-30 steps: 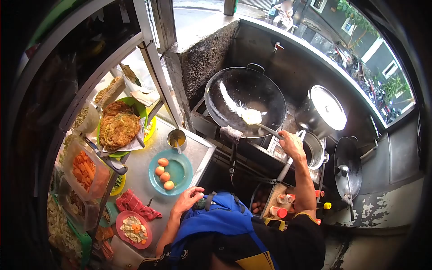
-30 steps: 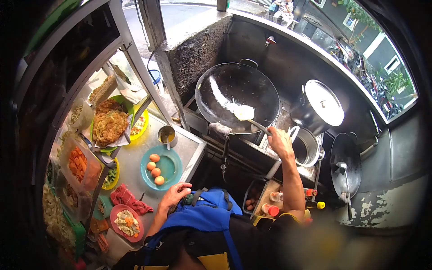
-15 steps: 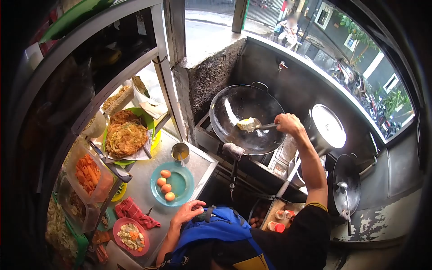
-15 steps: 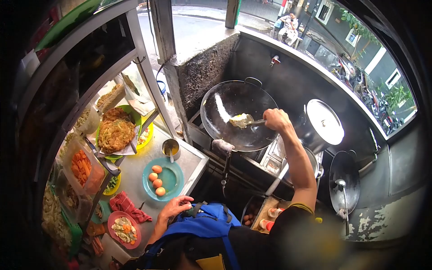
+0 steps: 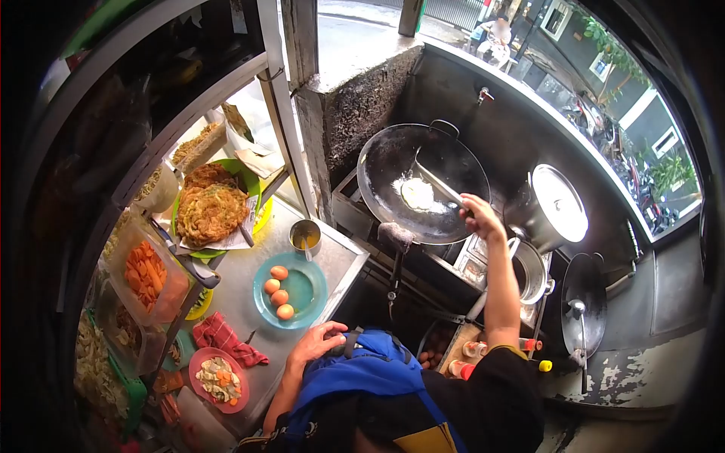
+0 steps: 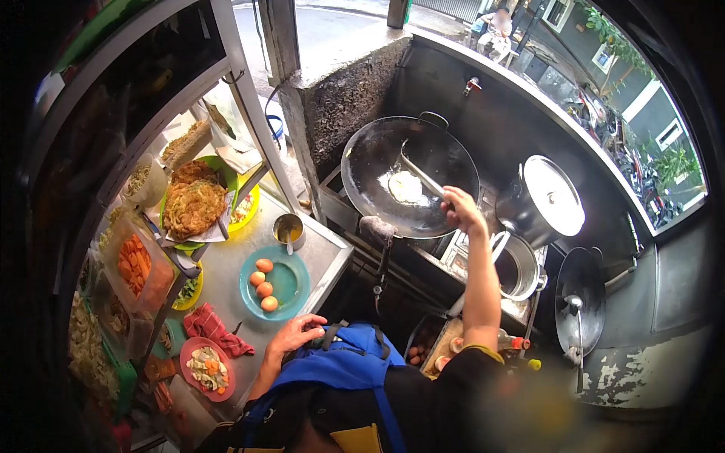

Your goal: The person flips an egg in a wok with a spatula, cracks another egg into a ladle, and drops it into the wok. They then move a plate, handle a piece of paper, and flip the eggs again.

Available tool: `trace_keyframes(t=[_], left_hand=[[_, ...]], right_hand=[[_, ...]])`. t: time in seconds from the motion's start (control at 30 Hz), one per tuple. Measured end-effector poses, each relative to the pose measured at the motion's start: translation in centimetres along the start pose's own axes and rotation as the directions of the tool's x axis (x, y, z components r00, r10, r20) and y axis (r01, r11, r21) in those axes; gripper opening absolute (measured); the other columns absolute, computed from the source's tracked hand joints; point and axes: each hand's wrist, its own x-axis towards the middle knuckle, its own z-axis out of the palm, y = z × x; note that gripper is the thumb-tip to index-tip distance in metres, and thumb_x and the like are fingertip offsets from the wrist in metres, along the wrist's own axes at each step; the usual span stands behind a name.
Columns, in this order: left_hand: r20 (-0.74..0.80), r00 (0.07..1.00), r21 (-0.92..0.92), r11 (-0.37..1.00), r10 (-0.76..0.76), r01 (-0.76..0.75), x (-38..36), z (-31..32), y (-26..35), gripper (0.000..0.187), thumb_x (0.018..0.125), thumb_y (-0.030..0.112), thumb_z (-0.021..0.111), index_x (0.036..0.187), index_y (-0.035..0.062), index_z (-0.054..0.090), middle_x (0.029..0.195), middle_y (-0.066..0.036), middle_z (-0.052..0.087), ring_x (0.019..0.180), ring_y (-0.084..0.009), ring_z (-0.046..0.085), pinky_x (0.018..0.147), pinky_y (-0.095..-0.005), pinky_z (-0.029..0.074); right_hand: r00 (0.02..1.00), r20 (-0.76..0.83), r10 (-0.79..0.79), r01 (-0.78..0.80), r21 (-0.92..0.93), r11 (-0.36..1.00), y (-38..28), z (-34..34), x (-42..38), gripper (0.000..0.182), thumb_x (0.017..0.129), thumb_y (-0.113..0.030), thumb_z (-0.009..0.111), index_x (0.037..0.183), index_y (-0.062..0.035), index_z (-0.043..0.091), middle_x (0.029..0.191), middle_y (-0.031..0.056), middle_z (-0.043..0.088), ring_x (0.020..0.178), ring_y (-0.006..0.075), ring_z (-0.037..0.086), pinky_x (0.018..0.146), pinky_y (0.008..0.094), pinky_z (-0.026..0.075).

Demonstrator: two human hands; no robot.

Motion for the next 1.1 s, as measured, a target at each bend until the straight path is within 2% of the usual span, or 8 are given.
trace_keyframes(t=[0.23, 0.37, 0.4, 0.43, 0.5, 0.7, 0.83, 1.1], left_hand=[[-0.060, 0.998, 0.024, 1.000, 0.022, -0.020, 0.2, 0.2, 0.5, 0.037, 0.089, 0.022, 0.072, 0.121, 0.0042, 0.067, 0.098, -0.002, 0.066, 0.087, -0.0091, 0.059, 0.081, -0.0256, 0.050], [-0.064, 0.998, 0.040, 0.999, 0.014, -0.011, 0.1, 0.7, 1.0, 0.034, 0.090, 0.023, 0.071, 0.118, 0.0031, 0.068, 0.097, -0.003, 0.067, 0.086, -0.0094, 0.059, 0.080, -0.0260, 0.050], [-0.045, 0.999, 0.037, 0.999, 0.006, -0.005, 0.1, 0.8, 1.3, 0.033, 0.090, 0.023, 0.070, 0.116, 0.0027, 0.068, 0.096, -0.003, 0.067, 0.085, -0.0093, 0.059, 0.079, -0.0260, 0.050], [-0.027, 1.000, 0.035, 0.999, -0.002, 0.003, 0.1, 0.8, 1.5, 0.033, 0.091, 0.024, 0.070, 0.115, 0.0023, 0.069, 0.095, -0.003, 0.067, 0.084, -0.0091, 0.059, 0.078, -0.0260, 0.050], [-0.032, 0.999, 0.047, 0.999, 0.008, -0.007, 0.3, 1.0, 1.6, 0.032, 0.091, 0.024, 0.069, 0.114, 0.0019, 0.069, 0.094, -0.003, 0.067, 0.084, -0.0091, 0.059, 0.077, -0.0260, 0.049], [-0.047, 0.999, 0.084, 0.996, -0.015, 0.019, 0.6, 1.2, 1.5, 0.027, 0.093, 0.025, 0.067, 0.105, 0.0010, 0.070, 0.088, -0.002, 0.067, 0.080, -0.0089, 0.058, 0.074, -0.0262, 0.049], [-0.025, 0.997, 0.097, 0.993, -0.070, 0.072, 0.7, 1.3, 1.3, 0.025, 0.093, 0.025, 0.067, 0.100, 0.0012, 0.070, 0.087, -0.001, 0.066, 0.080, -0.0081, 0.058, 0.074, -0.0263, 0.048], [-0.085, 0.990, 0.114, 0.986, -0.109, 0.119, -0.6, 1.1, 2.0, 0.027, 0.092, 0.027, 0.067, 0.102, 0.0018, 0.070, 0.091, -0.004, 0.069, 0.084, -0.0099, 0.062, 0.078, -0.0278, 0.050]], right_hand=[[0.986, 0.007, 0.168, -0.150, 0.494, 0.856, 10.3, 2.2, -2.2, 0.021, 0.100, -0.035, 0.053, 0.109, -0.0164, 0.058, 0.074, 0.0014, 0.064, 0.041, 0.0023, 0.039, 0.040, 0.0212, 0.037], [0.988, -0.151, 0.038, -0.028, 0.066, 0.997, 12.6, 3.7, -4.7, 0.034, 0.101, -0.036, 0.050, 0.123, -0.0116, 0.056, 0.084, 0.0074, 0.068, 0.049, 0.0050, 0.051, 0.044, 0.0207, 0.039], [0.989, -0.143, -0.034, 0.011, -0.157, 0.988, 13.2, 3.6, -4.6, 0.041, 0.101, -0.036, 0.050, 0.130, -0.0070, 0.055, 0.097, 0.0103, 0.069, 0.072, 0.0130, 0.063, 0.061, 0.0289, 0.050], [0.883, -0.230, -0.410, 0.254, -0.499, 0.828, 14.4, 4.4, -4.7, 0.042, 0.100, -0.034, 0.055, 0.128, -0.0041, 0.057, 0.109, 0.0140, 0.067, 0.096, 0.0255, 0.065, 0.084, 0.0389, 0.051], [0.727, -0.237, -0.644, 0.177, -0.842, 0.510, 13.2, 5.5, -7.2, 0.039, 0.097, -0.031, 0.060, 0.125, -0.0045, 0.060, 0.115, 0.0167, 0.066, 0.112, 0.0343, 0.059, 0.095, 0.0447, 0.046], [0.924, 0.010, -0.381, 0.341, -0.473, 0.812, 13.7, 13.8, -13.2, 0.022, 0.094, -0.026, 0.064, 0.105, -0.0082, 0.070, 0.083, 0.0114, 0.072, 0.076, 0.0313, 0.069, 0.069, 0.0424, 0.053], [0.902, 0.310, -0.302, 0.421, -0.787, 0.450, 21.7, 16.9, -11.1, 0.018, 0.093, -0.026, 0.063, 0.097, -0.0091, 0.068, 0.087, 0.0135, 0.070, 0.082, 0.0314, 0.070, 0.073, 0.0437, 0.054], [0.860, 0.411, -0.302, 0.405, -0.910, -0.085, 29.7, 17.6, -6.7, 0.013, 0.082, -0.018, 0.063, 0.093, -0.0147, 0.070, 0.105, 0.0069, 0.059, 0.103, 0.0249, 0.054, 0.079, 0.0368, 0.045]])
